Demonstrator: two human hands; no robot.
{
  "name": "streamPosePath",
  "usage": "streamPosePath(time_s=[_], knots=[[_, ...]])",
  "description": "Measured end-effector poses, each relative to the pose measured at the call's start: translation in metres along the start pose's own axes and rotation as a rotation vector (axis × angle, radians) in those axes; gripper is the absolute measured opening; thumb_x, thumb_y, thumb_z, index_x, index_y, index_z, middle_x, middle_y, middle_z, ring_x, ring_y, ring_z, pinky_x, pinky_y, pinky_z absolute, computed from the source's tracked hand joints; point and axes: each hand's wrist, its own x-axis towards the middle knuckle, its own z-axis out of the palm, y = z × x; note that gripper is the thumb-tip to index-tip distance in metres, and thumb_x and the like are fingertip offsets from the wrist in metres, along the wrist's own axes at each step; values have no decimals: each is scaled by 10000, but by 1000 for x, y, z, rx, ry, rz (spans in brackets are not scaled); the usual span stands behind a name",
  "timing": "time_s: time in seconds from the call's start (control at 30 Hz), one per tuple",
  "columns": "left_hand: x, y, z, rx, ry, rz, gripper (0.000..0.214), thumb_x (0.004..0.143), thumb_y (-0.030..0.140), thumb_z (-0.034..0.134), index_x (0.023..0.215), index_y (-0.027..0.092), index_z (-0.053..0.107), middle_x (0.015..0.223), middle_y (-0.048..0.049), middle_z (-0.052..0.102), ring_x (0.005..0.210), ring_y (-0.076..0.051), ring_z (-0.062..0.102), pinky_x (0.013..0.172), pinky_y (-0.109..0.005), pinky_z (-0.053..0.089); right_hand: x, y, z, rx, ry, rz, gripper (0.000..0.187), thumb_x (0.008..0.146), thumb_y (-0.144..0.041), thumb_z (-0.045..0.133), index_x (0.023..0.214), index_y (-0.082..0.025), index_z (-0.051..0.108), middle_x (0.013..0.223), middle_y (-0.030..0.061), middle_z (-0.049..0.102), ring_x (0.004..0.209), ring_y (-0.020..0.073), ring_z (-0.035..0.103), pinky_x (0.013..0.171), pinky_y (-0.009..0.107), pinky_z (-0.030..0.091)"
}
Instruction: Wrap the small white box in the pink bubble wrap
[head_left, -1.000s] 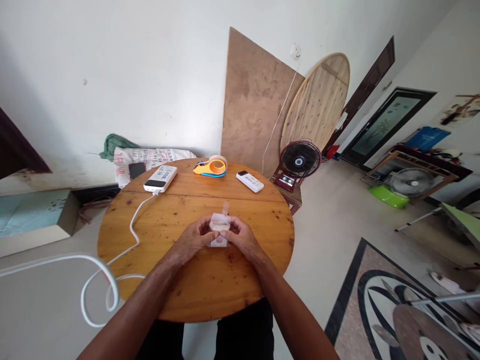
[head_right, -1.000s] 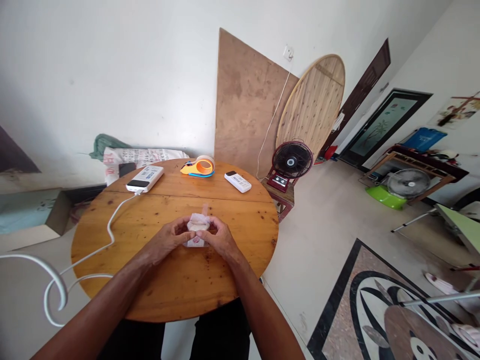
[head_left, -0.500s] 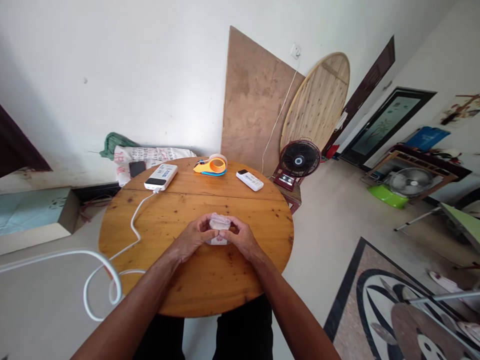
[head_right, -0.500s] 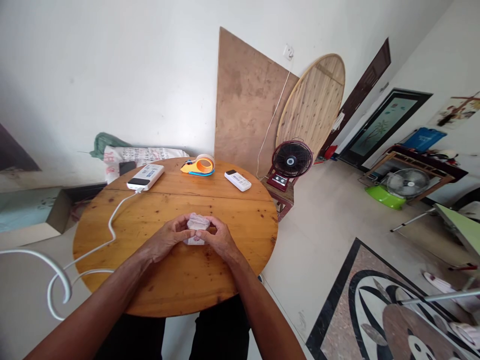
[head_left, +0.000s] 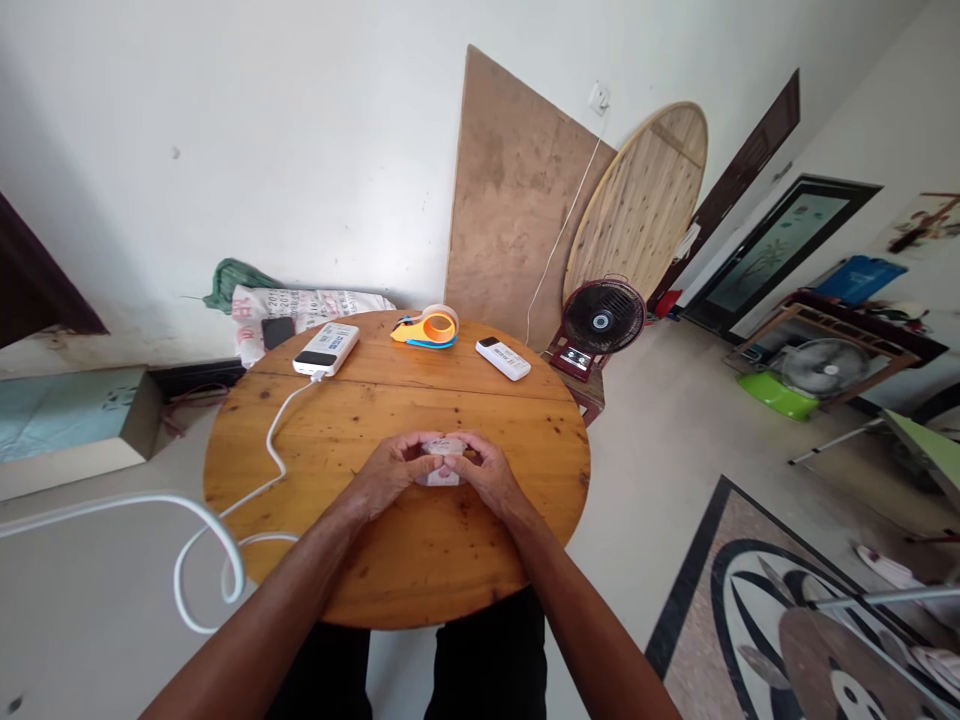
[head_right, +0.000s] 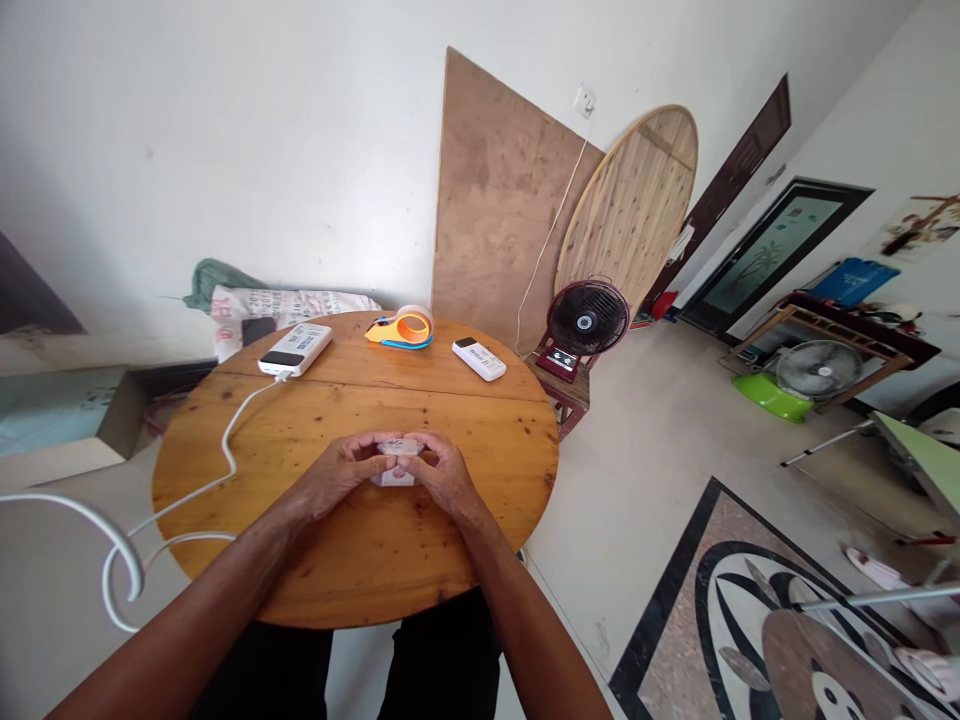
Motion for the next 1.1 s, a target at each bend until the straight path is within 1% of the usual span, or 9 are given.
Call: streamPosePath(time_s=[0.1,0.23,0.4,0.57,0.67,0.73,0.8,0.93,1.1], knots=[[-1,2,2,34,35,10,461,652,413,741,1053,194,678,1015,-42,710,890,-230,639,794,-332,491,0,1,0,-89,32,-60,300,780,-405,652,1026,-236,689,1120,62,573,1065,191,544,903,287,446],[-1,3,3,82,64,25,448,645,431,736,1014,183,685,972,-44,713,876,-235,633,754,-325,495,-2,-2,0,-153,28,-103,283,814,-384,619,1041,-232,694,1102,69,545,1009,178,555,832,272,471],[1,-1,2,91,72,56,424,656,431,729,990,175,682,987,-48,710,905,-236,625,773,-319,488,-4,-6,1,-235,60,-167,252,848,-354,585,1052,-257,697,1092,62,552,1047,185,532,935,312,430],[1,-1,2,102,93,53,404,648,429,735,960,177,689,1051,-58,694,965,-247,605,800,-321,482,-5,-6,2,-276,90,-203,266,848,-352,584,1066,-248,697,1112,72,540,1060,188,524,945,320,424],[1,1,3,98,108,29,418,648,431,732,976,176,679,1002,-54,696,888,-226,613,737,-307,487,-6,-6,4,-329,114,-225,262,857,-336,567,1067,-240,692,1128,77,539,1073,196,515,961,336,410],[3,1,3,96,74,19,436,677,433,706,1021,169,657,943,-50,694,819,-205,614,691,-297,483,-7,-7,5,-377,117,-229,273,874,-313,533,1098,-238,670,1158,82,536,1089,201,506,973,344,399],[5,-1,3,86,40,36,429,698,426,688,1030,158,638,918,-49,686,794,-192,610,691,-294,479,-8,-9,7,-411,110,-227,296,886,-294,505,1146,-235,634,1188,86,533,1109,204,496,990,350,383],[8,-6,1,48,45,72,424,668,406,715,994,154,618,901,-44,673,804,-187,603,740,-309,478,-8,-14,8,-396,131,-202,309,898,-286,474,1180,-223,585,1202,83,551,1142,202,490,1005,345,365],[9,-7,2,-13,36,47,454,635,393,745,994,154,603,861,-31,667,767,-176,606,736,-317,481,-1,-18,3,-339,201,-203,252,879,-307,503,1083,-218,621,1128,72,607,1096,201,530,976,332,382]])
